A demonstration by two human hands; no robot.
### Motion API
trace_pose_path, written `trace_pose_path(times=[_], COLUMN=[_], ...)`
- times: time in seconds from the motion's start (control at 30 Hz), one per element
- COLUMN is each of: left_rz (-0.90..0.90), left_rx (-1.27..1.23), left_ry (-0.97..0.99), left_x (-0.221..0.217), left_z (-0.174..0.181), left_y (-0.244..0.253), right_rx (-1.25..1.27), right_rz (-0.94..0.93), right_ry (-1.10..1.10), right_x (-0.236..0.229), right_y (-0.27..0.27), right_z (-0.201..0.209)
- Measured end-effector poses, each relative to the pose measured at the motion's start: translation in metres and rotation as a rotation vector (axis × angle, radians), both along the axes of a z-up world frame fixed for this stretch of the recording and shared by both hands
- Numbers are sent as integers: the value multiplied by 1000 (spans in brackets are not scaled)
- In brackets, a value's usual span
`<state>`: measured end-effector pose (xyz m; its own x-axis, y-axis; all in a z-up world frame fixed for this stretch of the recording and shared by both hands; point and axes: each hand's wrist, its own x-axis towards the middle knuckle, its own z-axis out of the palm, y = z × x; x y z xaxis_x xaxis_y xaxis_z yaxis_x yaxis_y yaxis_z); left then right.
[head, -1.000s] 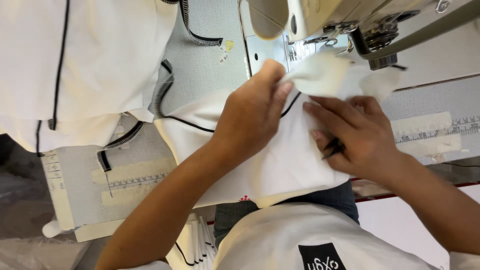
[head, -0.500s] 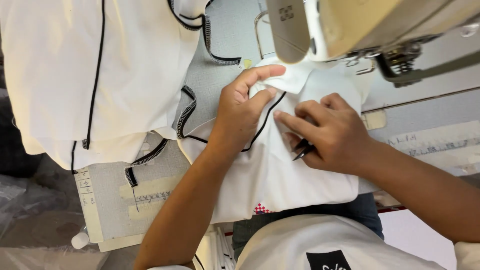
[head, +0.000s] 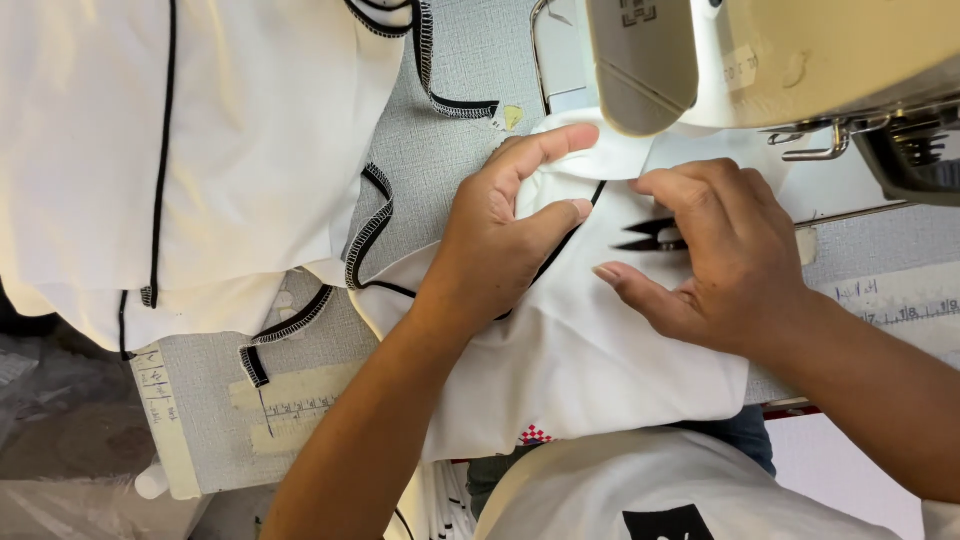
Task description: Trimming loose threads from a white garment using small thread snips at a sewing machine workstation.
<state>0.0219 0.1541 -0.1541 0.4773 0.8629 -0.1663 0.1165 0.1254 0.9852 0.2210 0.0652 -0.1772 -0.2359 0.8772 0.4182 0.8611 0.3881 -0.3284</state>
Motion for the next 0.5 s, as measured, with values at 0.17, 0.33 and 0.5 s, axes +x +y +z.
trace_pose_path(times=[0.17, 0.33, 0.5], left_rz=[40, 46, -49], left_rx=[-68, -88, 26], left_ry=[-15, -19, 9], left_x=[4, 2, -5], left_z=[0, -2, -8], left_y=[-4, -3, 1], right_rx=[46, 104, 73], right_rz=[-17, -38, 56], right_ry=[-60, -153, -40], right_x=[0, 0, 1], right_y=[2, 4, 1], right_z=[-2, -3, 5])
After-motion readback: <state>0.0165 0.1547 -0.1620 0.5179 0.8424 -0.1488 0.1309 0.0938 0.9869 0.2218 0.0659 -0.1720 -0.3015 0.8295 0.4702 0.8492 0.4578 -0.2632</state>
